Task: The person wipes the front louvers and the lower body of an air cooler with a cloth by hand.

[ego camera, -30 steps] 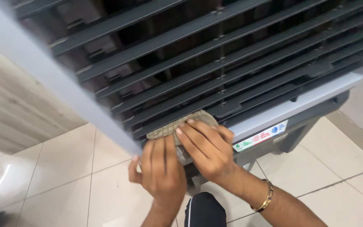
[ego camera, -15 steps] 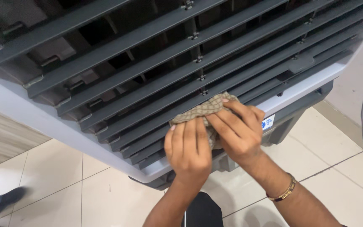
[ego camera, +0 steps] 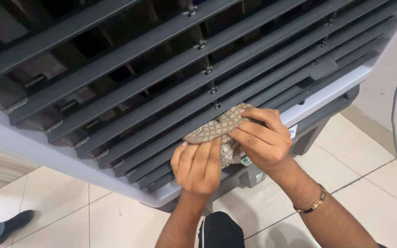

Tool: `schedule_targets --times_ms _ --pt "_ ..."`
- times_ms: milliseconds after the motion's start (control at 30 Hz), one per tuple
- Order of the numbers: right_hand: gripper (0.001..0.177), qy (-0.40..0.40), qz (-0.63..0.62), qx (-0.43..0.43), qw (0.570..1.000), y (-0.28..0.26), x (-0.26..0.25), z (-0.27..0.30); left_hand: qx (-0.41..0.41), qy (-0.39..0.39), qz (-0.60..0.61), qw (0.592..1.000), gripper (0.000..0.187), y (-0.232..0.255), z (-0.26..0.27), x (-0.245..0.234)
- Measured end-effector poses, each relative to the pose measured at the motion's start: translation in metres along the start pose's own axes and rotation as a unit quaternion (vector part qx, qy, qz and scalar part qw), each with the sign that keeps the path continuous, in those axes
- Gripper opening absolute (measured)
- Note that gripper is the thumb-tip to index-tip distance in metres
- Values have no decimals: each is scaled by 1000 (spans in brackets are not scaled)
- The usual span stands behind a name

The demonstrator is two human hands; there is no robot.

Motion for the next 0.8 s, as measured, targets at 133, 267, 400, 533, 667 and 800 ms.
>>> schedule_targets --times_ms 133,267,400,533,667,800 --pt "27 -15 9 0 1000 6 1 5 16 -13 -4 1000 16 6 -1 4" --pt "26 22 23 -28 999 19 -10 11 47 -43 -1 998 19 23 -11 16" --pt "24 34 69 4 997 40 -17 11 54 -76 11 996 17 39 -29 33" --pt "26 19 85 32 996 56 -22 9 3 -100 -13 995 17 47 -47 49" --pt "26 -2 104 49 993 78 -35 8 -21 -132 -32 991 15 60 -62 72" --pt "25 -12 114 58 992 107 -50 10 -21 -124 3 992 15 77 -74 100"
Point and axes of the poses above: each hand's wrist, its own z-axis away from the middle knuckle, its own x-axis out of the palm, y = z × x, the point moved 10 cm from there along -z, towards the middle knuckle, and after that the axes turned 3 degrees about x, right-handed, at the moved point
